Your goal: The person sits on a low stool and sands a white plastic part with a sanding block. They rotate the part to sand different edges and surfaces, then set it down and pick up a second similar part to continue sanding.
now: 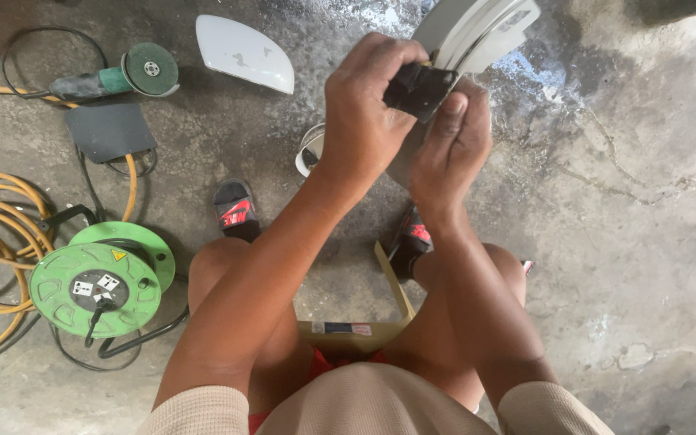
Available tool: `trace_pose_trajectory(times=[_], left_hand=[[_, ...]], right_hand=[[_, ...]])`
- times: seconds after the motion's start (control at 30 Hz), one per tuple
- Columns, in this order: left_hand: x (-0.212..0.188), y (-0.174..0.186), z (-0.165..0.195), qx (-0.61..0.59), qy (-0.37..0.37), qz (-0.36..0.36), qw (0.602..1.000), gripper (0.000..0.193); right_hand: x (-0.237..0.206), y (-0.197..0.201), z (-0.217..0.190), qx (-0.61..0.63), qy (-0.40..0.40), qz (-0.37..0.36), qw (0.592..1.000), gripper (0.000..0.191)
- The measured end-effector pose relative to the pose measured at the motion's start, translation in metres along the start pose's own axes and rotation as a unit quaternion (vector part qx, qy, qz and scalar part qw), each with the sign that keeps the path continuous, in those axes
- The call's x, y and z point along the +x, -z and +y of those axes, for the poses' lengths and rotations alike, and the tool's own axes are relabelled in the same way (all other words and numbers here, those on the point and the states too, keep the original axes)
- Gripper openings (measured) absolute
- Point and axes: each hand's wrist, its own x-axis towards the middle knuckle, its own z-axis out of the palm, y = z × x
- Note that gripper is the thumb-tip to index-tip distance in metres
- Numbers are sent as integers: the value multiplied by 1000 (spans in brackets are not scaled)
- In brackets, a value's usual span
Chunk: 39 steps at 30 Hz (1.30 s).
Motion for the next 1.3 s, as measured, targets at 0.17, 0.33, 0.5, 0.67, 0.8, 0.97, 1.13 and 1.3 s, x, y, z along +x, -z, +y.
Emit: trace_pose_trajectory(times=[0.17,0.33,0.5,0.67,0.8,0.97,1.13,1.3], left_hand=[[-2,0,5,-1,0,-9,1000,31],[1,1,2,-6,-4,-10,1000,31],[-3,-1,1,-10,-4,-9,1000,31],[1,-2,-1,-8,-16,-4,1000,29],[3,0,0,-5,-6,13,1000,28],[-3,-3,5,-15,-10,-45,999,26],[-4,0,4,-22,0,-46,999,27],[-1,3,5,-30,-24,-70,997,30]], right_hand=[[5,1,1,37,-27,-6,999,38],[4,0,-1,-6,-21,1,1000,37],[4,-1,0,15,-26,-10,1000,37],[1,-2,6,15,-14,-4,1000,39],[2,-2,10,-28,-22,-14,999,39],[12,2,16,31,-24,18,999,43],[6,5,11,37,-23,6,999,39],[0,5,1,45,-43,10,998,37]])
